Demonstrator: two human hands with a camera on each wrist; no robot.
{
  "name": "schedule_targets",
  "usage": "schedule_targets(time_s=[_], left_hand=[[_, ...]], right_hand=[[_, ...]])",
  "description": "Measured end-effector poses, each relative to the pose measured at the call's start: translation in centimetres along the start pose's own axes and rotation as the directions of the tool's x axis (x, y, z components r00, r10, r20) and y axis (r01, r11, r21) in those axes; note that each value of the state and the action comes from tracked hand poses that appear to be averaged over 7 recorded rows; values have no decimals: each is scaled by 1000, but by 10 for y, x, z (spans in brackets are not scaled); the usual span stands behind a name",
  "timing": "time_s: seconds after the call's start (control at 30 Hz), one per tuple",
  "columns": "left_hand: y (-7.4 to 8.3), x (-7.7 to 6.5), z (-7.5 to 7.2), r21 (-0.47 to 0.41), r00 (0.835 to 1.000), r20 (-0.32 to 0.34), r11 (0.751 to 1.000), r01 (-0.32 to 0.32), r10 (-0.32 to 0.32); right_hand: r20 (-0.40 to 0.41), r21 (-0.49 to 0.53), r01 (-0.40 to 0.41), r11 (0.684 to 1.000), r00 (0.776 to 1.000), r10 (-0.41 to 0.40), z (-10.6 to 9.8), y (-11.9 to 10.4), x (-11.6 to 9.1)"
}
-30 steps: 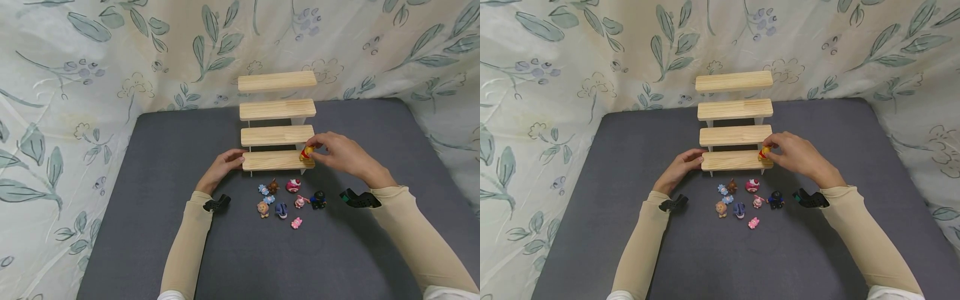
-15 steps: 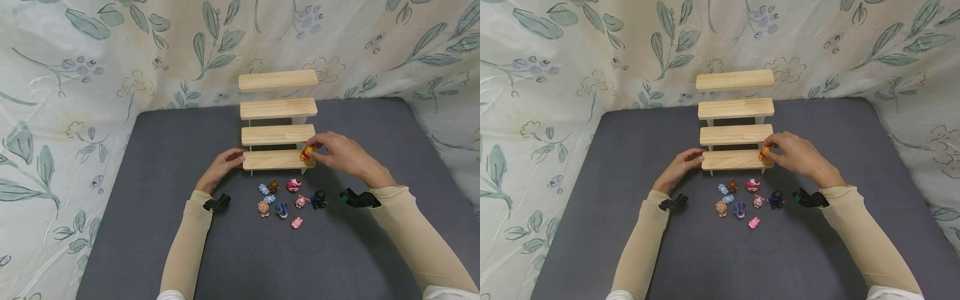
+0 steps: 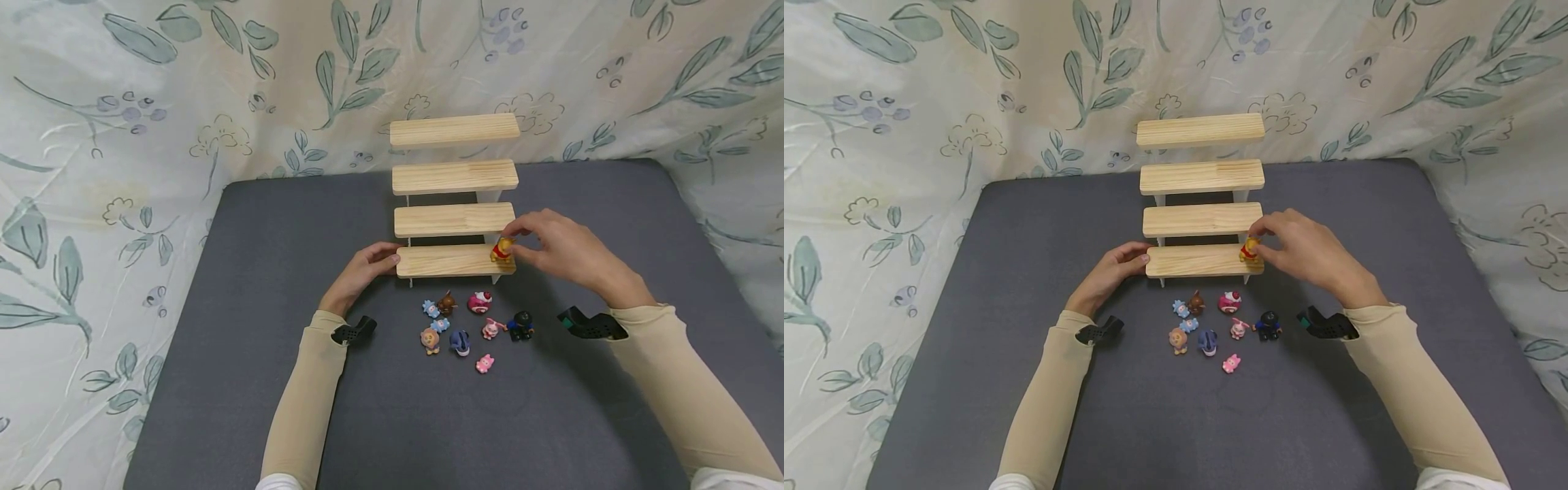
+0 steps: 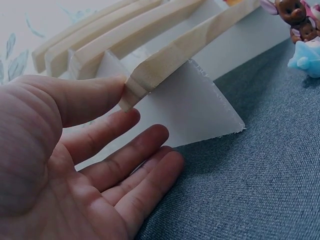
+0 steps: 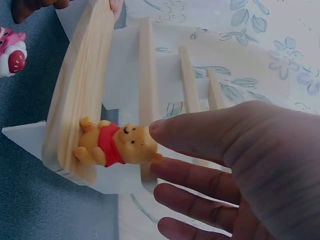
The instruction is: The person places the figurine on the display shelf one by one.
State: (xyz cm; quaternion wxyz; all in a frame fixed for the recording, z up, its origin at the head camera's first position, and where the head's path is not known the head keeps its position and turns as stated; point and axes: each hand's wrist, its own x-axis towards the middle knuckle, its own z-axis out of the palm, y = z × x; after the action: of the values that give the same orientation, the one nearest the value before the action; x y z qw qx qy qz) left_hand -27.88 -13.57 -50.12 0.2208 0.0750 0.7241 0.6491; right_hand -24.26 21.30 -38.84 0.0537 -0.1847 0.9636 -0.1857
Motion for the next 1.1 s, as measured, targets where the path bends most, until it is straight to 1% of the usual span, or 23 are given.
schedule_targets(time_s=[0.13,0.3,0.4,0.57,0.7,0.77,0.9,1.0,1.1], left_hand=[[0,-1,0,9,1000,-5,1000,3,-3],[0,-1,0,13,1000,-11,1000,8,-8],[0,-1,0,23,1000,-18,999,23,-22],[2,-2,-1,99,997,-41,993,65,-61],[2,-2,-2,154,997,-44,986,66,-60],[2,-1,-2,162,997,-44,985,64,-57],[3,1,-1,165,997,-51,984,74,-66],[5,1,0,153,995,-55,985,86,-78],[5,2,0,142,995,-57,985,95,-88]], right_hand=[[-17,-1,6,1000,1000,-6,-3,-3,-3],[-83,-6,43,999,996,-44,-9,-13,-10],[-117,1,76,997,990,-76,-12,-20,-15],[-153,-3,148,989,977,-147,-16,-33,-23],[-144,6,187,982,972,-184,-17,-39,-27],[-131,16,190,982,974,-186,-16,-40,-29],[-119,16,202,979,973,-199,-13,-39,-29],[-115,9,233,972,966,-231,-10,-37,-28],[-82,7,253,967,964,-252,-5,-36,-27]])
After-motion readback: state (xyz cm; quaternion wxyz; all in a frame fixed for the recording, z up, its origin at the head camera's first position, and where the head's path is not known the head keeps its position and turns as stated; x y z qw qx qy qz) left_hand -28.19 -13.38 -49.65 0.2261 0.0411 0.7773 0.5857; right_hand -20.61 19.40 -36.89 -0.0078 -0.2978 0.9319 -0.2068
